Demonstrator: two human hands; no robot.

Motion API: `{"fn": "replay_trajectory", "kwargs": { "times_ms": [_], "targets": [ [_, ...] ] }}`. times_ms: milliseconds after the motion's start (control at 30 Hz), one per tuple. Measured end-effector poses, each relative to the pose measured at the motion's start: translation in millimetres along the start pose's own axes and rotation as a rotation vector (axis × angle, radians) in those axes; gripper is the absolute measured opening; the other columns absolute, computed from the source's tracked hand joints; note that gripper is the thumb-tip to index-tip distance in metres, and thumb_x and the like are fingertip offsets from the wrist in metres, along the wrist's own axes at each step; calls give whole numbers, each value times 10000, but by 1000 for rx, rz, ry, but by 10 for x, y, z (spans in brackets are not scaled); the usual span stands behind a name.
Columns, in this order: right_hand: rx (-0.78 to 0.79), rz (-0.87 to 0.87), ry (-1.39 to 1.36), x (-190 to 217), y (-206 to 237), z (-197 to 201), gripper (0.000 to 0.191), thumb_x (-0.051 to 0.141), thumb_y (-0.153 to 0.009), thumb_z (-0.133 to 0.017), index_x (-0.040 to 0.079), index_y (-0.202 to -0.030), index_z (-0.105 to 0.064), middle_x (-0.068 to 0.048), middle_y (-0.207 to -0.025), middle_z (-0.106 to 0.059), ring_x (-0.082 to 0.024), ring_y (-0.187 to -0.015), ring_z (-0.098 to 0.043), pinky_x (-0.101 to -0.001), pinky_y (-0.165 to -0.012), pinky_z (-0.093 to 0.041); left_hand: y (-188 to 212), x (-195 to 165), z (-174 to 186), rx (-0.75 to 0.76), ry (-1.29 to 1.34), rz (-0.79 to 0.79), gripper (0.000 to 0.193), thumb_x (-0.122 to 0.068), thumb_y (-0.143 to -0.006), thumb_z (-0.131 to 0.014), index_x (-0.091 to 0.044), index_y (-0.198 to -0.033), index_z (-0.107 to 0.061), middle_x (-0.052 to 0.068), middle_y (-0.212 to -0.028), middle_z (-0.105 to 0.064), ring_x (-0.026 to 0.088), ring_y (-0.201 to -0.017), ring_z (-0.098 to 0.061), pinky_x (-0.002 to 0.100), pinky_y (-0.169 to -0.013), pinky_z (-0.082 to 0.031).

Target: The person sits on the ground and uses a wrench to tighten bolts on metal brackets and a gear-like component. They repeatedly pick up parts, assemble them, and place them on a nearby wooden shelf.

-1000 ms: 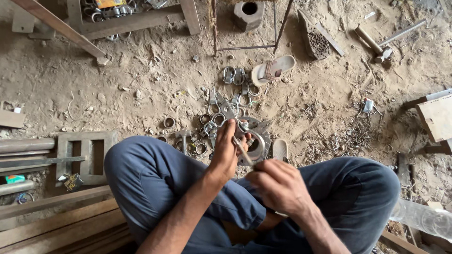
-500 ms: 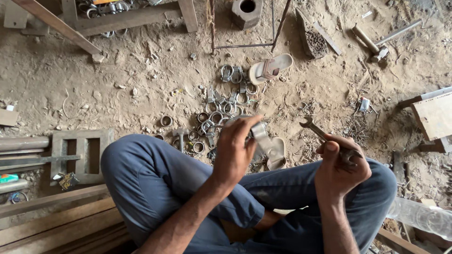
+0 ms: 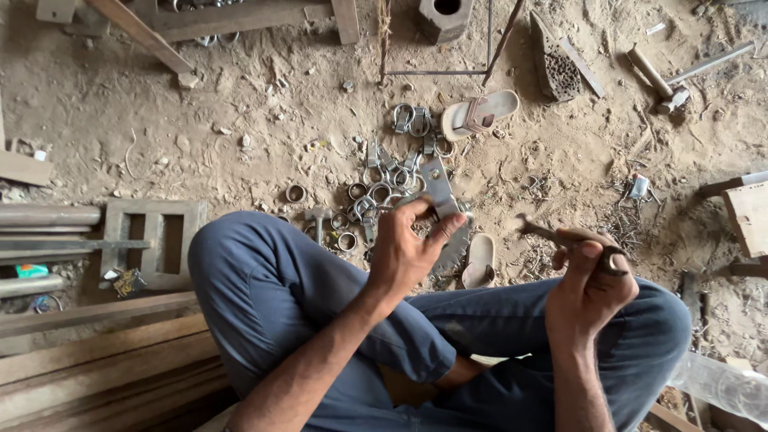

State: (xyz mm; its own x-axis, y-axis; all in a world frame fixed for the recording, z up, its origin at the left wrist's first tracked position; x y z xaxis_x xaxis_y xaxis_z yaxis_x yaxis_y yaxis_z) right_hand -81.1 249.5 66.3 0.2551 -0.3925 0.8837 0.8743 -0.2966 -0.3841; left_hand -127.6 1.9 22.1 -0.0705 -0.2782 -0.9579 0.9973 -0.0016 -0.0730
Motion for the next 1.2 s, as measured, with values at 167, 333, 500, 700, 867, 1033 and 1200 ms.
{"fn": "replay_trajectory", "kwargs": {
  "times_ms": [167, 333, 500, 700, 867, 1033, 1200],
  "targets": [
    [70, -81, 12, -98, 47, -112, 460, 354, -1196, -511, -42, -1022, -668, -59, -787, -656, -108, -679, -602, -251, -627, -460, 103, -289, 66, -98, -121, -315, 415, -386, -1024, -682, -23, -1221, -716, 170, -1187, -757, 270, -1059, -748, 407, -943, -608],
    [155, 108, 115, 103, 94, -241, 531, 356, -1282, -434, -2, -934, -612, -89, -913, -565, -124, -817, -570, -246, -775, -480, 54, 85, -154, 159, 211, -35, 406, -431, -1023, -634, -36, -1089, -701, 134, -994, -776, 166, -813, -766, 320, -682, -651],
    [220, -223, 46, -192, 136, -352, 547, 443, -1194, -440, 0, -900, -568, -43, -655, -542, -99, -558, -458, -265, -570, -395, 133, 207, -334, 244, 329, 65, 540, -571, -1108, -434, -58, -1034, -587, 22, -745, -485, 117, -575, -438, 284, -475, -407],
    [431, -50, -81, 170, 177, -606, 577, 527, -1086, -313, 60, -1019, -645, 33, -755, -388, -40, -725, -390, -223, -660, -308, 166, 48, -310, 286, 390, 59, 513, -628, -1009, -498, -119, -1059, -548, -50, -779, -519, 48, -607, -482, 246, -495, -453],
    [322, 58, 151, 290, 61, -466, 368, 322, -1113, -491, -13, -986, -575, -30, -948, -493, -139, -851, -522, -267, -745, -428, 141, -13, -328, 256, 600, 85, 410, -525, -1061, -536, -117, -1090, -558, -58, -811, -473, 38, -665, -448, 250, -553, -394],
    [158, -229, -127, -200, -56, -120, 246, 203, -1157, -593, 7, -1010, -614, -33, -845, -593, -127, -728, -499, -262, -683, -413, 244, 240, -512, 420, 888, 493, 271, -419, -1028, -546, -173, -928, -490, -73, -598, -338, 58, -441, -315, 260, -391, -255],
    [17, -484, -754, -611, 11, -18, 208, 193, -1145, -586, 25, -1039, -647, -57, -892, -657, -122, -754, -613, -278, -703, -532, 437, 244, -631, 555, 1170, 710, 348, -410, -1056, -575, -145, -855, -473, -94, -627, -302, 54, -483, -275, 240, -427, -225]
  ]
}}
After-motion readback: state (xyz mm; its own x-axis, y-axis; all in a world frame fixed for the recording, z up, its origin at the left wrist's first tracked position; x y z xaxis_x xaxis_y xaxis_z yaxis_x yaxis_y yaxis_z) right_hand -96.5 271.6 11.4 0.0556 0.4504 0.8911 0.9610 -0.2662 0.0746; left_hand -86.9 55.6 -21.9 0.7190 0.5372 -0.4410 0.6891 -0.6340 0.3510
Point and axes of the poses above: each hand's wrist, its own y-axis away from the middle knuckle, its own z-axis out of the back of the hand, x = y × z, the point moved 9 cm from there along -y, towards the middle knuckle
